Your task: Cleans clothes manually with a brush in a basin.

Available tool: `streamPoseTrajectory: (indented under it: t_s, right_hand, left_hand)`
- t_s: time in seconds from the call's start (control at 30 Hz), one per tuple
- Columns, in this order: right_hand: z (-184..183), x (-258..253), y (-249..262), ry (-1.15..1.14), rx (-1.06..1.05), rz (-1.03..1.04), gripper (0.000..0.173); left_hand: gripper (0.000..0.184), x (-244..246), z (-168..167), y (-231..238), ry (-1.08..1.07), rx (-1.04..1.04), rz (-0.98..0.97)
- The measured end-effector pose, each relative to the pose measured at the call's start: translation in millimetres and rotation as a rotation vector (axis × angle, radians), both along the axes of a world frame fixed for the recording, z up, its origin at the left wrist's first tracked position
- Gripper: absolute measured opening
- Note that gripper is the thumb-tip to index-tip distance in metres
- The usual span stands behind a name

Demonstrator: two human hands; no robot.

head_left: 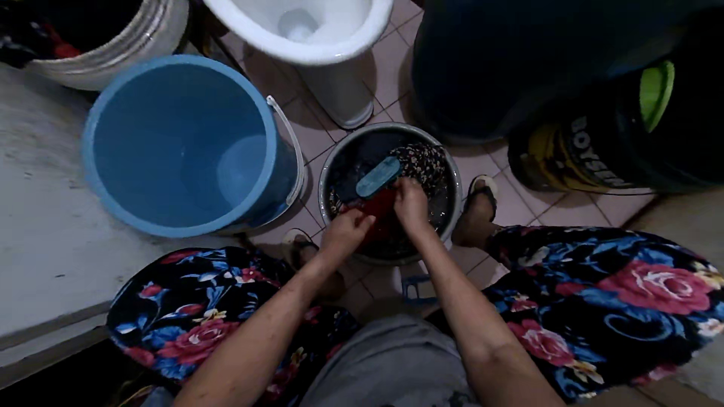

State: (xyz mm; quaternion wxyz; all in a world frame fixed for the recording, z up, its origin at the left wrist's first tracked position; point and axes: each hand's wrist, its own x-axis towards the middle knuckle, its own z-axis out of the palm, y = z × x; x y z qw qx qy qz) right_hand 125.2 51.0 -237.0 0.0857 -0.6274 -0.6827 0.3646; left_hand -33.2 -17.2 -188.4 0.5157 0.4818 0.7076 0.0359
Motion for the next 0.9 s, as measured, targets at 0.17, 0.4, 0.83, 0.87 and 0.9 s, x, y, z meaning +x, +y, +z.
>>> streamPoseTrajectory:
  t_s: [0.17,0.4,0.83,0.87,0.9]
  right_hand:
    - [-47.4,-30.4,31.6,-0.179,0.093,0.501,0.056]
    - [-36.0,-28.0,59.8,-0.471,0.063,0.605,0.040]
    - [37.1,59.3,34.7,0.367,-0.045,-0.372,0.076]
    - [39.2,38.6,23.2,0.342,-0.069,-0.293,0.075]
    - [41.3,13.5,6.5,0.327,-0.076,-0.209,0.074]
  left_hand:
    - [0.042,8.6,10.0,4.4,0.231,-0.129,-0.317]
    - [0.038,21.5,16.6,-1.9,-0.058,0.342,-0.485]
    - [0.042,-3.1,-22.1,12.1,-0.344,0.142,0.758]
    - [0.042,-3.5,-24.8,10.5,-0.345,0.139,0.794]
    - [0.041,-3.9,-22.6,9.9,-0.352,0.146,0.828]
